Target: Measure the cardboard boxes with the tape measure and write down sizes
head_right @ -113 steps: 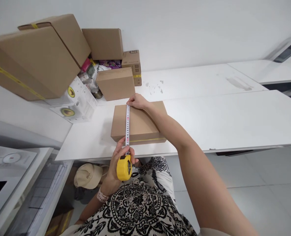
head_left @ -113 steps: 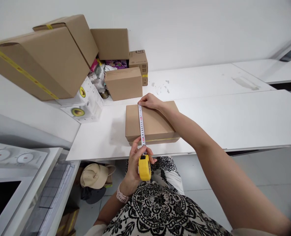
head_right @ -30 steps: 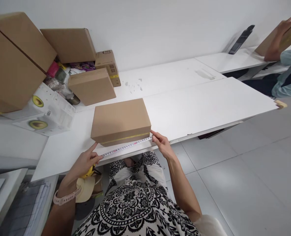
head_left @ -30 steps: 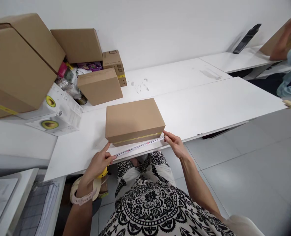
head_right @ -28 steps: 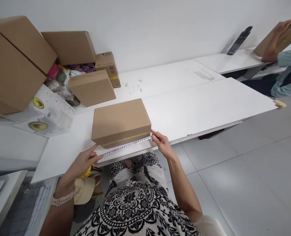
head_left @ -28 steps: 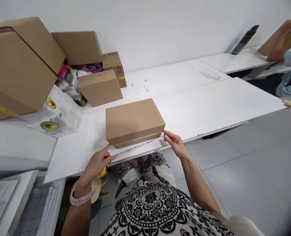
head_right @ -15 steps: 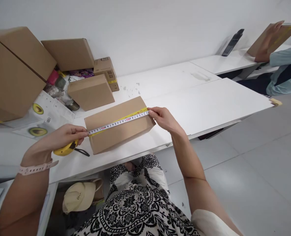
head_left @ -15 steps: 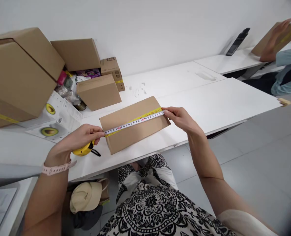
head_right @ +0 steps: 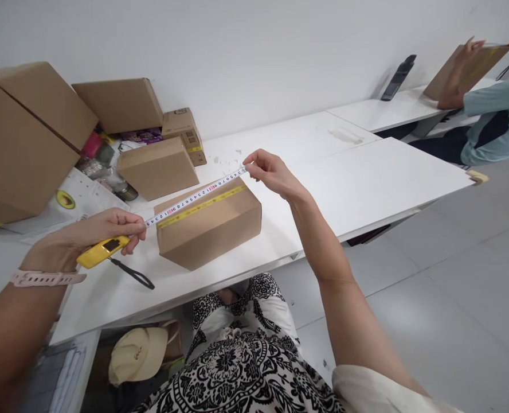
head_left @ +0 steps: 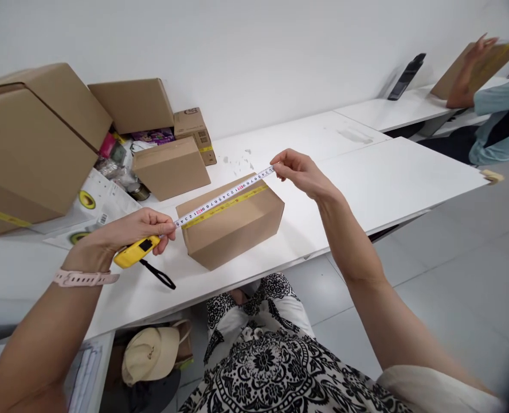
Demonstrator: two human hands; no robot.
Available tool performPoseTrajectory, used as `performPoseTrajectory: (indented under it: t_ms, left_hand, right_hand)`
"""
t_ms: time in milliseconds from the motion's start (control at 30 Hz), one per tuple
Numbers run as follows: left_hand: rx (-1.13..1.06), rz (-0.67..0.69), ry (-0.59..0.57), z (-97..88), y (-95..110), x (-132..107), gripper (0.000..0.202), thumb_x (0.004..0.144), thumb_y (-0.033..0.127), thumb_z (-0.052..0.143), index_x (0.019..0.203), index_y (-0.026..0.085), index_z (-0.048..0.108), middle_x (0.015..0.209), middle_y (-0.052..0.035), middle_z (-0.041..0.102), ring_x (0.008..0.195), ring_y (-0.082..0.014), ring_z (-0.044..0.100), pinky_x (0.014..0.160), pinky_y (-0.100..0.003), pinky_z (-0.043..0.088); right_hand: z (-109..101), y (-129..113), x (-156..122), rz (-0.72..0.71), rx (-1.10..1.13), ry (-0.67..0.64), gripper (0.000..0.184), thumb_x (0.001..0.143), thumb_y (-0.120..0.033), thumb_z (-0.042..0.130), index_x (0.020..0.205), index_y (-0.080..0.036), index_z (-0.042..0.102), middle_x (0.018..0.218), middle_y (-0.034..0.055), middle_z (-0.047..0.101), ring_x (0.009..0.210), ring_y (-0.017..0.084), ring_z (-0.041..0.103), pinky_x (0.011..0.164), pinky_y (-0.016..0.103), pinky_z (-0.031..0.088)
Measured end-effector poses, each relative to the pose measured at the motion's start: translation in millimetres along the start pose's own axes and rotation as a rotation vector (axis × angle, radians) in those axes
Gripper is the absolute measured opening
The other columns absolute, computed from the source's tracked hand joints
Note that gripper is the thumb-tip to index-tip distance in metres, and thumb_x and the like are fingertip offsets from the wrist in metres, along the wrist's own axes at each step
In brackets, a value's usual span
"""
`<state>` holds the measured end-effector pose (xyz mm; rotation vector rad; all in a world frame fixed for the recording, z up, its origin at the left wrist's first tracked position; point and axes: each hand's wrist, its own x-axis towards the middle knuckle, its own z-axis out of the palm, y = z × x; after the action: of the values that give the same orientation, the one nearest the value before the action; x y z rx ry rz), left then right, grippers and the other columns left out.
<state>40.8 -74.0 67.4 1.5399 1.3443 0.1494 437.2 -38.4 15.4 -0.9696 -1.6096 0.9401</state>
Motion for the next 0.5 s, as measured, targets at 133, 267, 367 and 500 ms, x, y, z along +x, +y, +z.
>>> performPoseTrajectory:
  t_ms: [133, 267, 367, 500]
  left_hand:
    - [-0.054, -0.059, -0.039, -11.8, -13, 17, 0.034, 0.072, 0.051, 0.077, 0.067, 0.019, 0.07, 0.053, -0.0059, 0.064, 0.048, -0.0164, 0.057, 0.048, -0.025, 0.048]
    - [-0.073, -0.097, -0.081, -18.7, -27, 33, 0.034, 0.07, 0.051, 0.08, 0.067, 0.018, 0.071, 0.054, -0.0067, 0.065, 0.047, -0.0163, 0.058, 0.049, -0.026, 0.05]
    - [-0.095, -0.122, -0.097, -17.5, -33, 38, 0.035, 0.07, 0.051, 0.081, 0.066, 0.018, 0.071, 0.053, -0.0067, 0.065, 0.046, -0.0161, 0.058, 0.046, -0.025, 0.048]
    - [-0.113, -0.116, -0.119, -16.1, -34, 39, 0.034, 0.072, 0.049, 0.079, 0.067, 0.017, 0.071, 0.052, -0.0057, 0.065, 0.046, -0.0154, 0.059, 0.046, -0.024, 0.048]
  right_hand:
    - [4, 28, 18, 0.03, 0.05, -0.083, 0.024, 0.085, -0.041, 0.072, 0.09, -0.019, 0.063, 0.081, 0.0008, 0.058, 0.075, 0.013, 0.051, 0.073, 0.03, 0.044]
    - [8, 56, 21, 0.069, 0.075, -0.14, 0.03, 0.086, -0.046, 0.071, 0.091, -0.018, 0.063, 0.085, 0.0015, 0.06, 0.077, 0.012, 0.051, 0.072, 0.029, 0.044]
    - [9, 69, 21, 0.103, 0.083, -0.175, 0.035, 0.086, -0.051, 0.071, 0.092, -0.018, 0.063, 0.088, 0.0026, 0.062, 0.079, 0.013, 0.053, 0.072, 0.029, 0.044]
    - [10, 76, 23, 0.147, 0.103, -0.175, 0.04, 0.083, -0.057, 0.072, 0.09, -0.019, 0.063, 0.088, 0.0026, 0.064, 0.079, 0.014, 0.055, 0.072, 0.03, 0.044]
